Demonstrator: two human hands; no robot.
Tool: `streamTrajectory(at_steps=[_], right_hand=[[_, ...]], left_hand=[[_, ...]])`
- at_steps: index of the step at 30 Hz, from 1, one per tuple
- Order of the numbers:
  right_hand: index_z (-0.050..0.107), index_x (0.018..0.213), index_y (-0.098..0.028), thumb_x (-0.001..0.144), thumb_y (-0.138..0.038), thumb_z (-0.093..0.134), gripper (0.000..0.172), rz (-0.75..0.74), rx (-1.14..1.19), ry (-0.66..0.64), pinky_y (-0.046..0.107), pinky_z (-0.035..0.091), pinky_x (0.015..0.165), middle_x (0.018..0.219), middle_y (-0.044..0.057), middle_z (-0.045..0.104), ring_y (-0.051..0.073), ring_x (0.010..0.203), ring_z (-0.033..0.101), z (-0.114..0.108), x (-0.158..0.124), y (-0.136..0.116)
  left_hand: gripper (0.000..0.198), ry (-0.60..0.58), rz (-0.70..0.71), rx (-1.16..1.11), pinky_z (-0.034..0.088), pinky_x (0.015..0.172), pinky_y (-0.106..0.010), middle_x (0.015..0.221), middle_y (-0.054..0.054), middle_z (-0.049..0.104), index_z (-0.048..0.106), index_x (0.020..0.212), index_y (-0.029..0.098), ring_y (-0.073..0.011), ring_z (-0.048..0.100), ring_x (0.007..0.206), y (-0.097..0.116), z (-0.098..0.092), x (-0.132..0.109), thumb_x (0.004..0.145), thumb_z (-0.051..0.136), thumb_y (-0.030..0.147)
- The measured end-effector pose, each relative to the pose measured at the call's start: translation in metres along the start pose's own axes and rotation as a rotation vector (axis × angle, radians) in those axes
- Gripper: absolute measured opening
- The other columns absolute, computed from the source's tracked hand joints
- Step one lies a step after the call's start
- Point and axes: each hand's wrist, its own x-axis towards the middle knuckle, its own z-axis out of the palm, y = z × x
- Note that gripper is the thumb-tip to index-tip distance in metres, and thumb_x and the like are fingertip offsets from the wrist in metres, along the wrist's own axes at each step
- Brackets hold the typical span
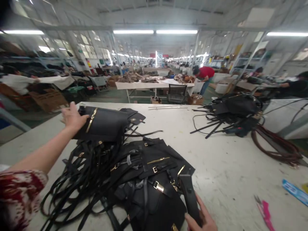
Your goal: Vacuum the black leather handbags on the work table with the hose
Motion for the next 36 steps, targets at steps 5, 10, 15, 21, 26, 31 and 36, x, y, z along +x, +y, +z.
streamTrajectory(at_steps=[5, 10, 15, 21, 26, 31, 36], right_hand=[[0.034, 0.133, -0.011, 0.067, -0.048, 0.06, 0.08, -0.037, 0.094, -0.166, 0.027, 0.049, 0.059, 0.088, 0.006, 0.068, 0.021, 0.068, 0.061, 0.017, 0.007, -0.002], [0.036, 0.133, -0.019, 0.07, -0.039, 0.061, 0.071, -0.1, 0.09, -0.259, 0.031, 0.049, 0.065, 0.114, 0.007, 0.058, 0.021, 0.072, 0.06, 0.036, 0.01, -0.013], [0.024, 0.137, -0.022, 0.075, -0.031, 0.055, 0.07, -0.09, 0.099, -0.464, 0.026, 0.046, 0.049, 0.057, -0.004, 0.058, 0.014, 0.047, 0.052, 0.053, 0.021, -0.034], [0.028, 0.133, -0.034, 0.073, -0.025, 0.055, 0.066, -0.095, -0.066, -0.73, 0.023, 0.044, 0.039, 0.058, -0.006, 0.056, 0.012, 0.041, 0.051, 0.091, 0.052, -0.063], [0.036, 0.129, -0.031, 0.069, -0.024, 0.056, 0.064, -0.036, -0.175, -0.975, 0.021, 0.041, 0.033, 0.057, -0.005, 0.057, 0.013, 0.038, 0.052, 0.142, 0.072, -0.081], [0.042, 0.125, -0.03, 0.069, -0.027, 0.056, 0.058, -0.139, -0.176, -0.829, 0.024, 0.044, 0.035, 0.058, -0.005, 0.056, 0.014, 0.038, 0.052, 0.178, 0.089, -0.096], [0.041, 0.124, -0.031, 0.071, -0.028, 0.055, 0.055, -0.179, -0.144, -0.744, 0.024, 0.045, 0.036, 0.061, -0.004, 0.057, 0.014, 0.041, 0.054, 0.167, 0.097, -0.104]], left_hand=[[0.047, -0.355, 0.343, 0.02, 0.034, 0.092, -0.051, 0.117, -0.016, 0.051, 0.048, 0.116, 0.011, -0.0325, 0.043, 0.112, -0.041, 0.057, -0.076, 0.072, 0.053, 0.027], [0.041, -0.743, 0.663, -0.092, 0.034, 0.095, -0.04, 0.117, -0.007, 0.055, 0.054, 0.111, 0.021, -0.0217, 0.047, 0.11, -0.012, 0.118, -0.228, 0.069, 0.056, 0.024], [0.039, -0.613, 0.513, -0.029, 0.039, 0.09, -0.042, 0.111, -0.012, 0.055, 0.051, 0.111, 0.013, -0.0257, 0.047, 0.108, -0.01, 0.132, -0.296, 0.074, 0.053, 0.024], [0.037, -0.435, 0.438, -0.208, 0.038, 0.098, -0.043, 0.118, -0.012, 0.049, 0.039, 0.12, 0.015, -0.0236, 0.042, 0.116, -0.033, 0.118, -0.348, 0.083, 0.041, 0.023], [0.037, -0.415, 0.364, -0.262, 0.041, 0.096, -0.041, 0.12, -0.014, 0.045, 0.035, 0.12, 0.014, -0.0227, 0.041, 0.118, -0.039, 0.12, -0.361, 0.084, 0.04, 0.02], [0.031, -0.439, 0.39, -0.228, 0.042, 0.093, -0.043, 0.107, -0.012, 0.052, 0.043, 0.112, 0.013, -0.0245, 0.047, 0.108, -0.034, 0.113, -0.352, 0.081, 0.043, 0.021], [0.045, -0.53, 0.352, -0.209, 0.041, 0.091, -0.042, 0.112, -0.01, 0.052, 0.037, 0.123, 0.016, -0.0235, 0.048, 0.107, -0.03, 0.089, -0.355, 0.079, 0.045, 0.021]])
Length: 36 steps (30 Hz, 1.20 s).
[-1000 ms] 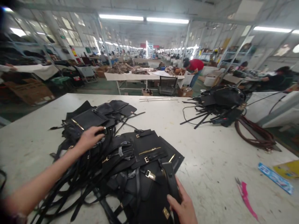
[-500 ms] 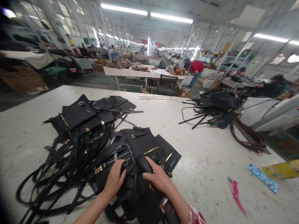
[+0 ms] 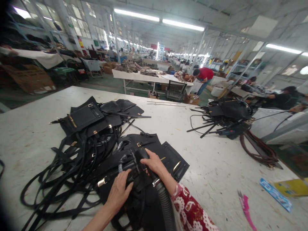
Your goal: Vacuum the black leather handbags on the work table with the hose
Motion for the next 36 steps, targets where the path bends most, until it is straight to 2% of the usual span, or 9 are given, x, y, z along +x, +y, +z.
streamTrajectory(at_steps=[5, 10, 14, 18, 21, 23, 27, 31, 36], right_hand=[[0.044, 0.123, -0.029, 0.069, -0.028, 0.058, 0.055, 0.106, 0.028, -0.253, 0.02, 0.04, 0.034, 0.058, -0.004, 0.057, 0.013, 0.039, 0.053, 0.009, -0.003, 0.005], [0.047, 0.12, -0.024, 0.071, -0.028, 0.055, 0.049, 0.073, 0.04, -0.088, 0.021, 0.041, 0.035, 0.053, -0.006, 0.052, 0.012, 0.037, 0.051, 0.037, 0.039, -0.002], [0.042, 0.125, -0.023, 0.072, -0.028, 0.056, 0.055, 0.032, 0.034, 0.015, 0.021, 0.043, 0.037, 0.058, -0.005, 0.053, 0.011, 0.039, 0.051, 0.026, 0.058, -0.01], [0.037, 0.128, -0.027, 0.074, -0.032, 0.057, 0.058, 0.007, 0.07, 0.069, 0.023, 0.046, 0.039, 0.065, -0.004, 0.055, 0.011, 0.042, 0.054, -0.014, 0.024, 0.003], [0.031, 0.132, -0.026, 0.073, -0.034, 0.058, 0.066, 0.052, 0.139, 0.148, 0.025, 0.046, 0.038, 0.061, -0.005, 0.055, 0.014, 0.042, 0.056, -0.044, -0.024, 0.034], [0.028, 0.134, -0.023, 0.072, -0.035, 0.058, 0.07, 0.107, 0.185, 0.246, 0.026, 0.045, 0.035, 0.057, -0.005, 0.055, 0.015, 0.04, 0.055, -0.059, -0.057, 0.061], [0.027, 0.135, -0.021, 0.071, -0.035, 0.06, 0.073, 0.166, 0.219, 0.456, 0.025, 0.044, 0.034, 0.05, -0.006, 0.054, 0.015, 0.037, 0.054, -0.075, -0.117, 0.102], [0.028, 0.134, -0.024, 0.071, -0.034, 0.06, 0.072, 0.199, 0.261, 0.526, 0.025, 0.045, 0.034, 0.046, -0.008, 0.052, 0.016, 0.038, 0.054, -0.073, -0.162, 0.118], [0.033, 0.133, -0.022, 0.069, -0.034, 0.062, 0.071, 0.24, 0.336, 0.382, 0.023, 0.042, 0.032, 0.048, -0.007, 0.052, 0.014, 0.036, 0.052, -0.052, -0.188, 0.13]], left_hand=[[0.048, -0.155, -0.083, 0.087, 0.04, 0.087, -0.04, 0.106, -0.01, 0.057, 0.041, 0.125, 0.015, -0.023, 0.051, 0.098, 0.013, -0.003, -0.008, 0.077, 0.043, 0.017], [0.042, -0.227, -0.079, 0.2, 0.037, 0.084, -0.039, 0.102, -0.011, 0.058, 0.049, 0.12, 0.016, -0.0242, 0.052, 0.094, 0.018, -0.005, -0.002, 0.078, 0.046, 0.02], [0.044, -0.263, -0.052, 0.237, 0.036, 0.081, -0.036, 0.099, -0.008, 0.06, 0.05, 0.121, 0.02, -0.024, 0.053, 0.093, 0.004, -0.017, 0.005, 0.077, 0.05, 0.023], [0.04, -0.387, -0.105, 0.287, 0.034, 0.081, -0.039, 0.099, -0.009, 0.063, 0.056, 0.113, 0.02, -0.0251, 0.055, 0.093, -0.012, -0.051, 0.023, 0.074, 0.052, 0.028], [0.027, -0.557, -0.155, 0.333, 0.032, 0.082, -0.045, 0.083, -0.009, 0.066, 0.068, 0.082, 0.019, -0.0266, 0.059, 0.084, -0.01, -0.077, 0.039, 0.076, 0.048, 0.037], [0.03, -0.514, -0.147, 0.364, 0.033, 0.082, -0.046, 0.083, -0.01, 0.065, 0.067, 0.076, 0.018, -0.027, 0.058, 0.085, 0.0, -0.08, 0.045, 0.079, 0.044, 0.036], [0.036, -0.201, 0.05, 0.281, 0.033, 0.091, -0.046, 0.113, -0.014, 0.056, 0.056, 0.11, 0.016, -0.0281, 0.048, 0.108, 0.034, -0.042, 0.044, 0.077, 0.048, 0.027], [0.052, -0.286, 0.347, 0.154, 0.021, 0.103, -0.051, 0.136, -0.009, 0.04, 0.043, 0.125, 0.022, -0.029, 0.028, 0.128, 0.067, 0.024, 0.031, 0.075, 0.053, 0.031], [0.063, -0.34, 0.379, 0.222, 0.005, 0.104, -0.057, 0.143, -0.009, 0.028, 0.034, 0.132, 0.02, -0.0304, 0.013, 0.133, 0.072, 0.065, 0.021, 0.075, 0.051, 0.04]])
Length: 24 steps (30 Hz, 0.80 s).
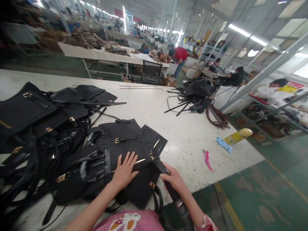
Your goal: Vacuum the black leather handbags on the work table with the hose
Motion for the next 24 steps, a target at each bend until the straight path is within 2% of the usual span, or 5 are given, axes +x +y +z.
streamTrajectory(at_steps=[5, 10, 18, 20, 24], right_hand=[[0.034, 0.133, -0.02, 0.065, -0.032, 0.063, 0.075, 0.025, 0.009, -0.105, 0.021, 0.041, 0.036, 0.054, -0.004, 0.06, 0.012, 0.036, 0.05, 0.02, 0.002, 0.012], [0.034, 0.133, -0.021, 0.064, -0.029, 0.064, 0.075, 0.025, 0.027, -0.146, 0.021, 0.04, 0.036, 0.061, -0.003, 0.062, 0.01, 0.036, 0.049, 0.034, 0.011, -0.002], [0.032, 0.134, -0.021, 0.068, -0.037, 0.063, 0.074, -0.119, 0.048, 0.159, 0.023, 0.041, 0.035, 0.05, -0.006, 0.053, 0.013, 0.037, 0.049, 0.019, 0.015, -0.01], [0.035, 0.133, -0.021, 0.066, -0.038, 0.064, 0.075, -0.08, 0.029, 0.126, 0.024, 0.042, 0.034, 0.051, -0.006, 0.053, 0.013, 0.037, 0.049, 0.015, 0.009, -0.006], [0.033, 0.133, -0.019, 0.065, -0.04, 0.064, 0.078, -0.025, 0.053, 0.106, 0.024, 0.043, 0.036, 0.051, -0.006, 0.053, 0.013, 0.038, 0.05, 0.016, -0.004, 0.001]], left_hand=[[0.064, -0.02, 0.011, 0.035, 0.002, 0.104, -0.057, 0.145, -0.008, 0.024, 0.031, 0.134, 0.022, -0.0292, 0.009, 0.134, -0.006, 0.004, 0.0, 0.076, 0.048, 0.041], [0.066, -0.021, 0.012, 0.052, 0.0, 0.104, -0.057, 0.145, -0.009, 0.022, 0.03, 0.134, 0.02, -0.0291, 0.008, 0.134, -0.002, 0.007, 0.002, 0.075, 0.05, 0.039], [0.074, -0.016, 0.032, -0.037, 0.008, 0.103, -0.056, 0.142, -0.011, 0.028, 0.029, 0.134, 0.022, -0.0315, 0.016, 0.132, -0.003, -0.008, -0.001, 0.068, 0.058, 0.037], [0.059, -0.012, 0.059, -0.064, 0.019, 0.101, -0.051, 0.134, -0.011, 0.038, 0.04, 0.125, 0.023, -0.0297, 0.028, 0.126, 0.0, -0.019, -0.007, 0.068, 0.057, 0.027], [0.017, -0.083, 0.035, -0.021, 0.038, 0.081, -0.042, 0.092, -0.008, 0.055, 0.057, 0.087, 0.019, -0.0253, 0.048, 0.093, 0.013, -0.032, -0.017, 0.074, 0.046, 0.014]])
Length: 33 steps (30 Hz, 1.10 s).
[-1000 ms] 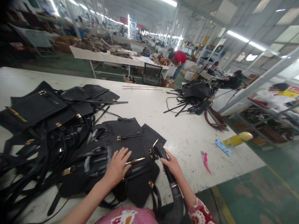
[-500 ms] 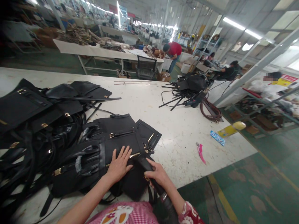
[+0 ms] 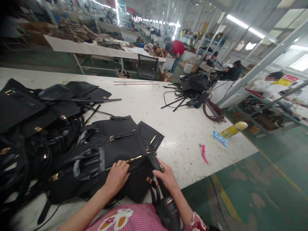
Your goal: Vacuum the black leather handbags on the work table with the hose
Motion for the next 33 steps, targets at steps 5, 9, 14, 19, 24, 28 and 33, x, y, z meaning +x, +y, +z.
streamTrajectory(at_steps=[5, 9, 14, 19, 24, 28, 33], right_hand=[[0.032, 0.134, -0.019, 0.065, -0.039, 0.064, 0.078, 0.043, 0.013, -0.007, 0.024, 0.042, 0.036, 0.05, -0.005, 0.054, 0.013, 0.037, 0.05, 0.004, -0.01, 0.003], [0.033, 0.133, -0.02, 0.066, -0.032, 0.064, 0.075, 0.053, 0.056, -0.136, 0.022, 0.041, 0.034, 0.052, -0.005, 0.057, 0.011, 0.035, 0.048, 0.009, -0.013, 0.007], [0.039, 0.129, -0.025, 0.067, -0.023, 0.06, 0.065, 0.082, -0.015, -0.235, 0.019, 0.04, 0.033, 0.052, -0.006, 0.058, 0.01, 0.034, 0.047, 0.02, -0.011, 0.002], [0.042, 0.128, -0.025, 0.068, -0.026, 0.061, 0.062, -0.07, -0.012, -0.097, 0.019, 0.039, 0.034, 0.056, -0.006, 0.057, 0.009, 0.037, 0.048, 0.02, 0.008, -0.019], [0.033, 0.133, -0.024, 0.069, -0.034, 0.061, 0.071, -0.055, 0.02, -0.125, 0.023, 0.042, 0.034, 0.05, -0.006, 0.055, 0.014, 0.037, 0.052, 0.01, 0.058, -0.039], [0.033, 0.133, -0.023, 0.069, -0.033, 0.06, 0.07, 0.022, 0.025, -0.201, 0.022, 0.041, 0.035, 0.052, -0.004, 0.058, 0.015, 0.038, 0.055, 0.014, 0.11, -0.048], [0.042, 0.127, -0.02, 0.069, -0.032, 0.06, 0.063, 0.035, 0.019, -0.259, 0.024, 0.04, 0.036, 0.048, -0.004, 0.057, 0.016, 0.037, 0.054, 0.03, 0.16, -0.057]], left_hand=[[0.029, -0.041, 0.029, 0.034, 0.039, 0.076, -0.038, 0.085, -0.007, 0.055, 0.057, 0.084, 0.018, -0.0218, 0.048, 0.083, 0.016, 0.005, -0.003, 0.077, 0.033, 0.003], [0.044, -0.128, 0.065, -0.02, 0.042, 0.074, -0.033, 0.09, -0.006, 0.059, 0.053, 0.108, 0.018, -0.0197, 0.051, 0.084, 0.019, 0.012, -0.005, 0.076, 0.032, -0.002], [0.036, -0.192, 0.131, -0.046, 0.042, 0.076, -0.035, 0.091, -0.007, 0.061, 0.058, 0.101, 0.016, -0.0208, 0.053, 0.086, 0.021, 0.011, -0.007, 0.079, 0.033, 0.002], [0.021, -0.042, 0.205, -0.134, 0.033, 0.095, -0.042, 0.107, -0.007, 0.058, 0.062, 0.096, 0.022, -0.0229, 0.049, 0.105, 0.015, -0.001, 0.005, 0.081, 0.046, 0.024], [0.058, 0.139, -0.039, 0.029, 0.013, 0.102, -0.057, 0.142, -0.012, 0.028, 0.037, 0.131, 0.024, -0.0343, 0.015, 0.132, -0.015, 0.01, 0.027, 0.077, 0.053, 0.037], [0.06, 0.061, -0.056, 0.092, 0.005, 0.101, -0.06, 0.144, -0.009, 0.026, 0.032, 0.133, 0.03, -0.034, 0.011, 0.133, -0.032, 0.027, 0.031, 0.077, 0.049, 0.043], [0.055, 0.013, -0.041, 0.078, 0.0, 0.101, -0.062, 0.144, -0.006, 0.027, 0.031, 0.133, 0.034, -0.0315, 0.012, 0.133, -0.035, 0.032, 0.03, 0.08, 0.044, 0.045]])
